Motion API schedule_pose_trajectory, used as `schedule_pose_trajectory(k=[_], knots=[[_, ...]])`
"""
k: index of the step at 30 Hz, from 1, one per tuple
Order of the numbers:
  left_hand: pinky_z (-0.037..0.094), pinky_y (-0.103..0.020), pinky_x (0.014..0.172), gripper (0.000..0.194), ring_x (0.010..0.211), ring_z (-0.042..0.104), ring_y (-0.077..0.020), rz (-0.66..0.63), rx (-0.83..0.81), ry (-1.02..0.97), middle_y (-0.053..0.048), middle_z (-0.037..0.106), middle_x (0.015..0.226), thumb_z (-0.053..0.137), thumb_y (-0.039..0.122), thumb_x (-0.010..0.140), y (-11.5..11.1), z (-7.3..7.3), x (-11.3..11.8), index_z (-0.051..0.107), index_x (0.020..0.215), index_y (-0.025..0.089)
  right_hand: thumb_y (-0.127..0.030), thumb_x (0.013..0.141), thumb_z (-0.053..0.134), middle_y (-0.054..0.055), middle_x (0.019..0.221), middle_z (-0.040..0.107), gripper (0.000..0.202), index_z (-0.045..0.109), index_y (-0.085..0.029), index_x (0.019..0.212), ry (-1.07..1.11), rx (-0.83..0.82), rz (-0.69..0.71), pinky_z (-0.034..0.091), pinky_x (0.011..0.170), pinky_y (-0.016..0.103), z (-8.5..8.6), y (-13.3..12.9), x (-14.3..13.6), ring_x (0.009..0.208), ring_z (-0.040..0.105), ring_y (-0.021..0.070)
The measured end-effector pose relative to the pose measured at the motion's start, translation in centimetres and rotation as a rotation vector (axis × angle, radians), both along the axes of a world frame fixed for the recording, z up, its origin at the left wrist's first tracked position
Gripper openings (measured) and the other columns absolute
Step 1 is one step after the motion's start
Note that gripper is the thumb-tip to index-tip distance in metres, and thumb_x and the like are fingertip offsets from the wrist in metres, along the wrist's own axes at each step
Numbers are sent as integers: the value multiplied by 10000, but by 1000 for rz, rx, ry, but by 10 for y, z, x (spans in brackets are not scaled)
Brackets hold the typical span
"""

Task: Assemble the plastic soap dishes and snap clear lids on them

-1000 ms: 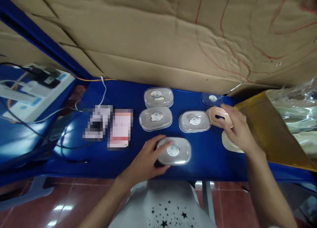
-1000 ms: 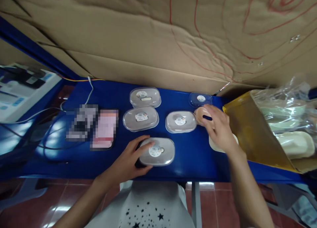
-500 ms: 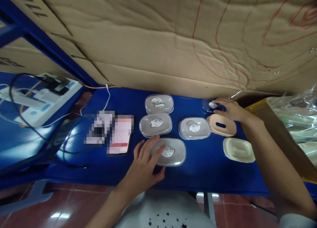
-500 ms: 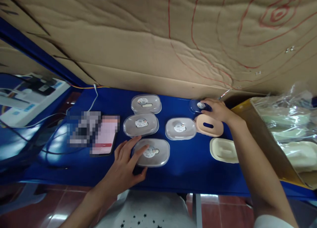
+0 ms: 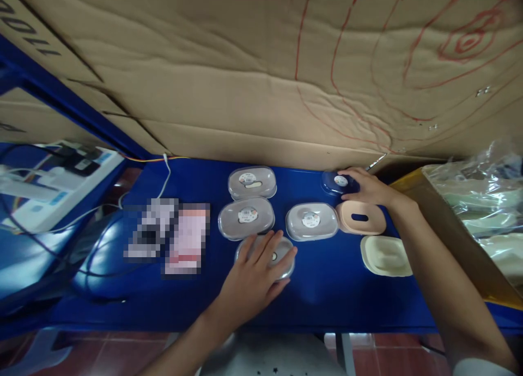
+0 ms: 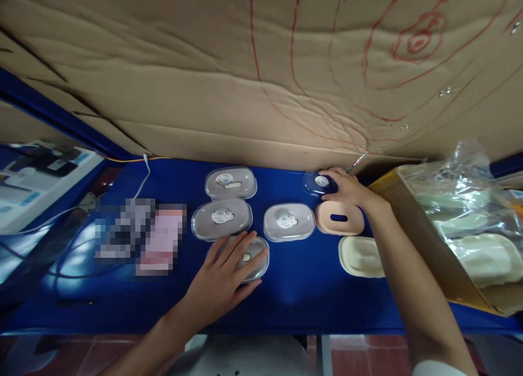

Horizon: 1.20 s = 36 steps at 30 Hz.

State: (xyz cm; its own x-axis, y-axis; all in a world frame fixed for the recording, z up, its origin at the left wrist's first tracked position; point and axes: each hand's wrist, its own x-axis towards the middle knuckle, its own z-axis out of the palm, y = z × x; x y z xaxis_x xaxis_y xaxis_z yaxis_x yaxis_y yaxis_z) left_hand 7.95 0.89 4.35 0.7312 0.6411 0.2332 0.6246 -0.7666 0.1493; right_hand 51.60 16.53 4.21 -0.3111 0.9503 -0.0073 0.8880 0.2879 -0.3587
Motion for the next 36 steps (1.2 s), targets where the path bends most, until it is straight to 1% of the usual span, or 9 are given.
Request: schedule_pose_trajectory(k=[4, 7, 12, 15, 20, 24, 27, 32, 36], knots=[[454, -640, 1177, 650, 1455, 563, -425, 32, 47, -22, -202, 509, 1653, 780, 421, 984, 4, -2, -1, 539, 1573, 290, -529, 792, 834, 98, 1421, 651, 711, 637, -313, 1440, 30, 23, -4, 565, 1141, 546, 1, -1, -6, 1337, 666, 337], [424, -635, 1209, 651, 1380, 617, -396, 6, 90, -29, -172, 617, 1532, 834, 425, 953, 10, -4, -2, 572, 1536, 301, -563, 871, 772, 104, 1445, 658, 635, 626, -297, 1428, 54, 56, -11, 552, 1158, 559, 13, -13, -11, 1333, 669, 334], [393, -641, 1234, 562, 1334, 639, -354, -29, 134, 0, -138, 687, 1431, 839, 434, 955, 21, 1, -5, 623, 1445, 264, -613, 947, 719, 109, 1444, 687, 593, 599, -315, 1446, 142, 108, -99, 574, 1137, 586, 51, -66, -9, 1304, 692, 363], [277, -672, 1284, 533, 1345, 624, -361, -15, 182, -1, -165, 676, 1447, 773, 433, 1008, 19, 9, -2, 614, 1475, 231, -619, 978, 694, 97, 1516, 651, 593, 574, -336, 1486, 154, 62, -151, 566, 1165, 577, 60, -106, -7, 1360, 670, 367], [140, -578, 1353, 383, 1374, 591, -286, -110, 190, -119, -120, 681, 1436, 685, 319, 1068, -3, 9, 14, 660, 1441, 236, -610, 999, 683, 99, 1628, 557, 623, 547, -353, 1550, 206, 21, -209, 463, 1266, 597, 40, -146, -3, 1516, 541, 366], [276, -536, 1304, 407, 1363, 586, -272, -238, 139, -194, -103, 668, 1444, 740, 207, 1007, -19, -6, 28, 679, 1409, 224, -603, 1022, 654, 75, 1743, 413, 666, 477, -391, 1628, 255, -106, -189, 353, 1331, 598, 23, -151, 3, 1630, 377, 358], [426, -488, 1205, 392, 1336, 600, -272, -274, 97, -183, -106, 659, 1460, 697, 224, 1027, -24, -15, 32, 673, 1419, 217, -620, 999, 684, 56, 1786, 331, 726, 438, -425, 1654, 279, -149, -208, 312, 1344, 605, 16, -149, 6, 1669, 289, 361], [512, -434, 1140, 312, 1268, 642, -243, -277, 77, -216, -70, 693, 1402, 689, 248, 1029, -29, -24, 31, 708, 1340, 228, -659, 966, 707, 79, 1786, 290, 742, 483, -405, 1626, 347, -127, -250, 442, 1277, 554, 1, -146, 0, 1653, 325, 364], [538, -401, 1105, 286, 1236, 665, -229, -250, 61, -248, -46, 707, 1378, 662, 228, 1030, -34, -29, 34, 717, 1311, 237, -658, 996, 661, 101, 1795, 264, 767, 404, -395, 1669, 289, -55, -287, 373, 1306, 597, -11, -138, -8, 1666, 295, 362]])
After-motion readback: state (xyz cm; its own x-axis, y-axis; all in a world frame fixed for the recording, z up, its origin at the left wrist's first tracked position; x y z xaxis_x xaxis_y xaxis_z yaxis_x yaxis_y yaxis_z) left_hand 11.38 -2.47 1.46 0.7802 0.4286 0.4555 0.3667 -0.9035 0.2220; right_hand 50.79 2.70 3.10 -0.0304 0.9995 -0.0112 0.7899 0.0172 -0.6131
